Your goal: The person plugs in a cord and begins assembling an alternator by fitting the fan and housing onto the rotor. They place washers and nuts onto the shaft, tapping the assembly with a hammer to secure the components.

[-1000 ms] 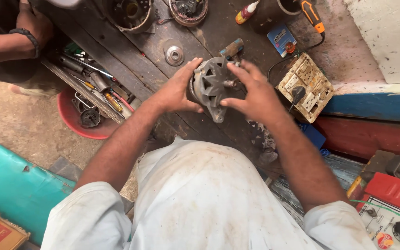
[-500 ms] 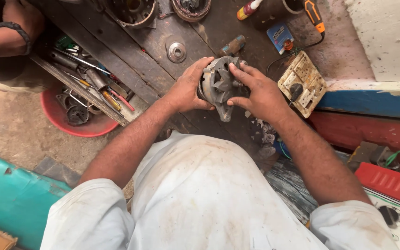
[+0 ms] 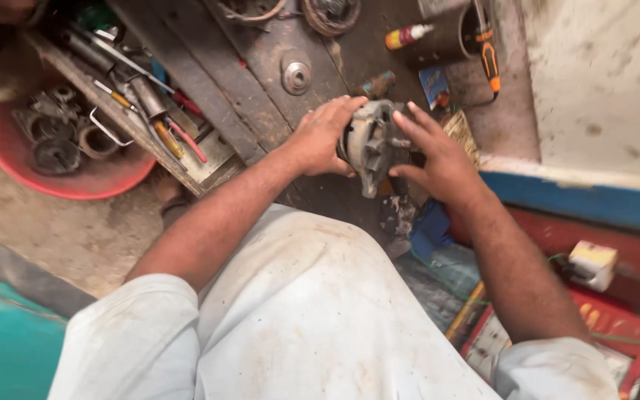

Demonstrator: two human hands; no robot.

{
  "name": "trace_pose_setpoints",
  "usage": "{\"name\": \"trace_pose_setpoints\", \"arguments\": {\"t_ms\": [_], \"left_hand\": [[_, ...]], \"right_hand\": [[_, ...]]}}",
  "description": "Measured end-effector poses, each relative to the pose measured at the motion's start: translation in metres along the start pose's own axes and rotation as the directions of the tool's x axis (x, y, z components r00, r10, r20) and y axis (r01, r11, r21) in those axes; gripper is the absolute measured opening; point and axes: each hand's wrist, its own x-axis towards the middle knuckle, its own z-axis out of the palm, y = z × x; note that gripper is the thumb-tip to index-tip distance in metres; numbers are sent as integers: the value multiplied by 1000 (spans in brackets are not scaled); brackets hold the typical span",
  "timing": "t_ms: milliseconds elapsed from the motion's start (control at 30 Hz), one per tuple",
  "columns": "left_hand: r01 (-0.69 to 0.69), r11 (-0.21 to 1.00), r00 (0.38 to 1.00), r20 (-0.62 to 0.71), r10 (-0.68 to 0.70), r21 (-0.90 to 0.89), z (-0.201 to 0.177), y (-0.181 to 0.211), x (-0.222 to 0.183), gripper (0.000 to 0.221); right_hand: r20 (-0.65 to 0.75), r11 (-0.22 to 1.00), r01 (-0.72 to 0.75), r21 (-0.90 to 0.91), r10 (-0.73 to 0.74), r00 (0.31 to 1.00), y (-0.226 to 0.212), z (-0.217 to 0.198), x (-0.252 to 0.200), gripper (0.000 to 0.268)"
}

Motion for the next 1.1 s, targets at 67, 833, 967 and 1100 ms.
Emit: {"name": "trace_pose_setpoints", "arguments": {"t_ms": [67,833,967,1100], "left_hand": [[17,1000,1000,-4,-17,11,3,-3,1,132],[-49,998,999,-6,49,-33,1,-10,7,130],[-134,991,991,-8,134,-5,-2,-10,10,130],[-194,981,979,-53,195,17,0,-11,13,125]], "right_hand": [[53,1000,15,-22,-14,999,-1,7,2,96],[79,973,-229,18,227,971,-2,24,11,102],[122,926,-315,207,295,948,-1,27,10,100],[129,850,-314,423,286,949,10,34,4,107]]}}
